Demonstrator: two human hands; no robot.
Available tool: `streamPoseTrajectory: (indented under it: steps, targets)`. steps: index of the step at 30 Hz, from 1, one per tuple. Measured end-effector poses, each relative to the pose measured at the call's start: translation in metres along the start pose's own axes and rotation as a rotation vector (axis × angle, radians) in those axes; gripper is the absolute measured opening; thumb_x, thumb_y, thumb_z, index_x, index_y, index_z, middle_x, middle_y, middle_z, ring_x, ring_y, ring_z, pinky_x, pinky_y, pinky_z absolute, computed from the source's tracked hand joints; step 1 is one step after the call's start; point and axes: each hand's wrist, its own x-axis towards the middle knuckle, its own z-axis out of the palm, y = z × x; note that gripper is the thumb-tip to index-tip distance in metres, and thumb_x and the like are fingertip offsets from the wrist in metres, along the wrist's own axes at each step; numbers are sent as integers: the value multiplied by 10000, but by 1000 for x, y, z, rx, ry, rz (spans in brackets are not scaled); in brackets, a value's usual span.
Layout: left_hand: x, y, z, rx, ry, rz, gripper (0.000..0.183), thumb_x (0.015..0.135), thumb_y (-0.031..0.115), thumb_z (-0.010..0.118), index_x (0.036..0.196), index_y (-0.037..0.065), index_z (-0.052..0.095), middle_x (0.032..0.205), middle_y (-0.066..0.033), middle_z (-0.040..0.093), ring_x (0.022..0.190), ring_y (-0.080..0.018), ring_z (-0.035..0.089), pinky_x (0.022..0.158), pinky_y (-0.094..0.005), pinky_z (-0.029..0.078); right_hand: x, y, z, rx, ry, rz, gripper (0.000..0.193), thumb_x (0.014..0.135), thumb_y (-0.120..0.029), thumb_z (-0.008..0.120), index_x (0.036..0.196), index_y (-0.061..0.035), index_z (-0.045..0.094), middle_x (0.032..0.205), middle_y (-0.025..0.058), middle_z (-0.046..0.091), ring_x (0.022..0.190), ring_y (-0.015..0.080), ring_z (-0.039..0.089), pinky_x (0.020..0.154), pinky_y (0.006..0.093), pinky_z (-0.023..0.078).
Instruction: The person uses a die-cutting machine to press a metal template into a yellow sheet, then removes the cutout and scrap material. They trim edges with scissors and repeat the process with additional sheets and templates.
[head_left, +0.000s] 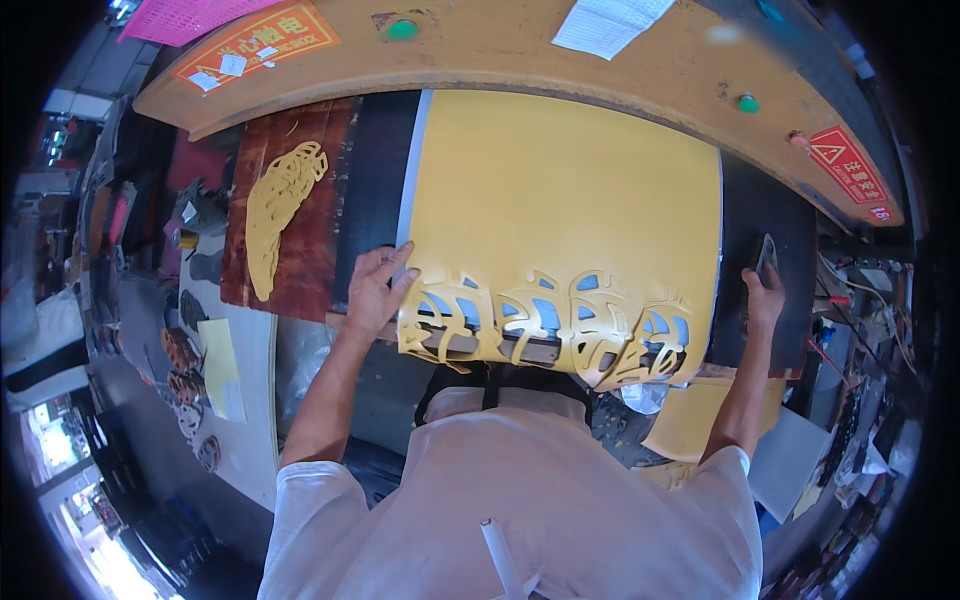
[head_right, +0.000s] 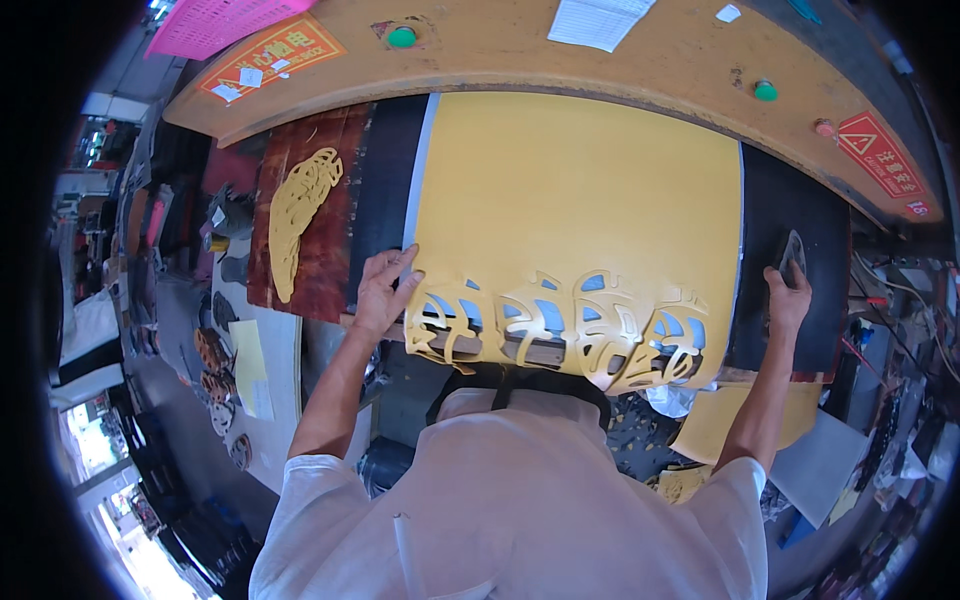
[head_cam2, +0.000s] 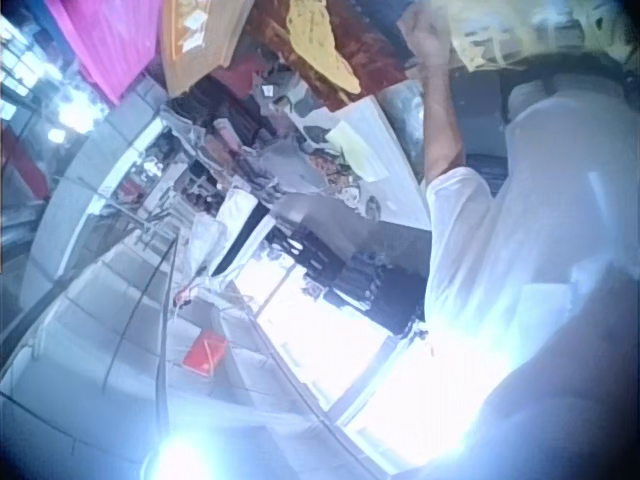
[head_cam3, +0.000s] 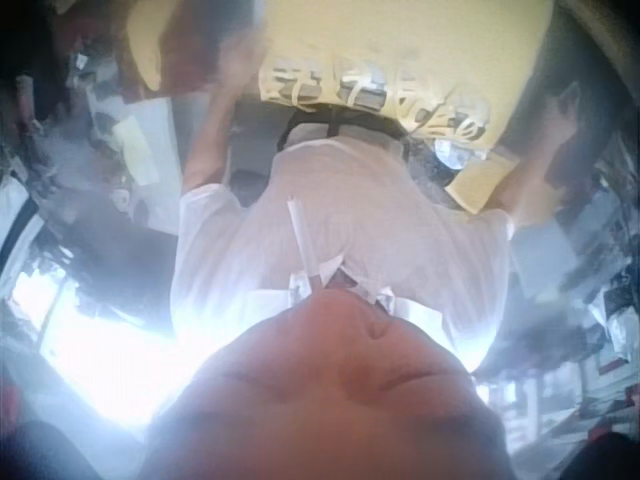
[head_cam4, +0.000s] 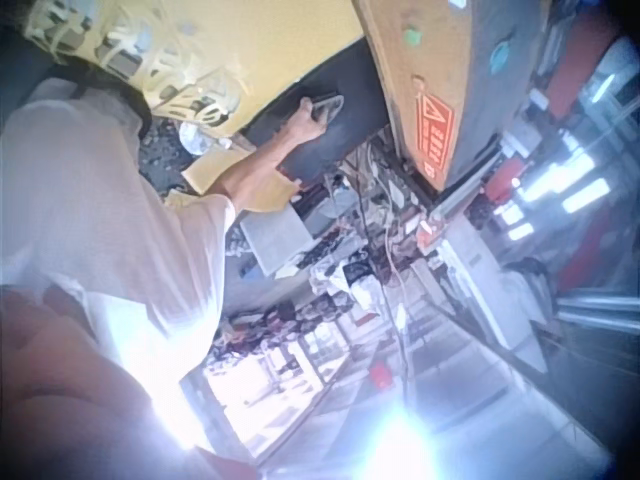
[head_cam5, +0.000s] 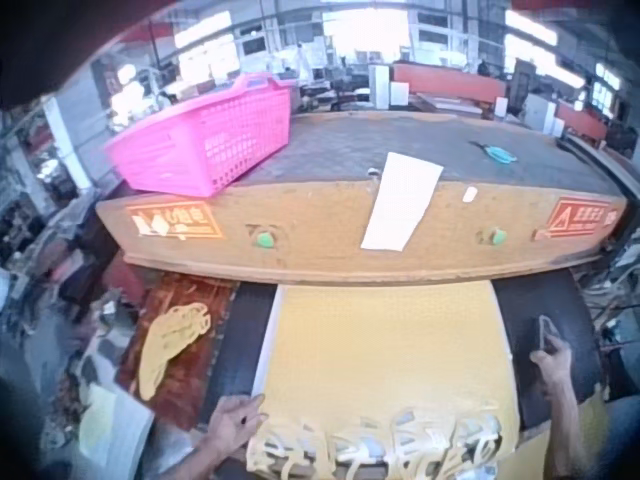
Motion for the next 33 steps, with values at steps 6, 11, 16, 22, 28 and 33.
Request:
streamPoseTrajectory:
  steps: [6,11,16,22,28,33]
  targets:
    - [7,-13,1,-63,81,119,515,863,295,832,1353,176,733,1140,-102,675,1047,-303,623,935,-416,529,-152,-173,55,262,-115,-299,577,771,-160,840,1310,7,721,1438,161,622,1307,266,611,1112,372,485]
    - [1,-24,-2,-135,65,144,473,884,306,800,1319,133,733,1138,-114,677,1055,-323,631,924,-439,524,-225,-306,197,209,-258,-559,578,706,-258,890,1253,-102,789,1457,200,610,1353,401,583,1119,485,505]
    - [-3,-34,-2,-234,58,163,449,875,246,803,1297,110,737,1147,-110,680,1058,-322,639,926,-444,516,-258,-360,283,-66,-52,-762,575,709,-322,893,1241,-129,794,1443,196,612,1258,446,577,1061,514,519]
    - [-37,-55,-18,-326,143,215,408,879,227,784,1260,87,740,1149,-113,678,1031,-332,655,890,-434,522,-269,-361,296,-260,3,-831,557,804,-369,868,1305,-150,762,1489,192,558,1295,463,557,1071,517,518]
    - [-50,-76,-13,-166,49,219,121,916,217,724,950,102,735,946,-71,682,869,-299,659,753,-450,507,-225,-314,277,406,-241,-323,386,1002,-238,744,1311,-6,722,1480,186,575,1341,327,605,1091,414,534]
    - [-43,-76,-6,-101,47,219,146,910,223,731,819,110,712,829,-73,664,766,-306,640,665,-462,475,-228,-265,224,367,-150,-171,331,1029,-178,696,1286,31,721,1347,151,673,1240,236,660,1033,354,551]
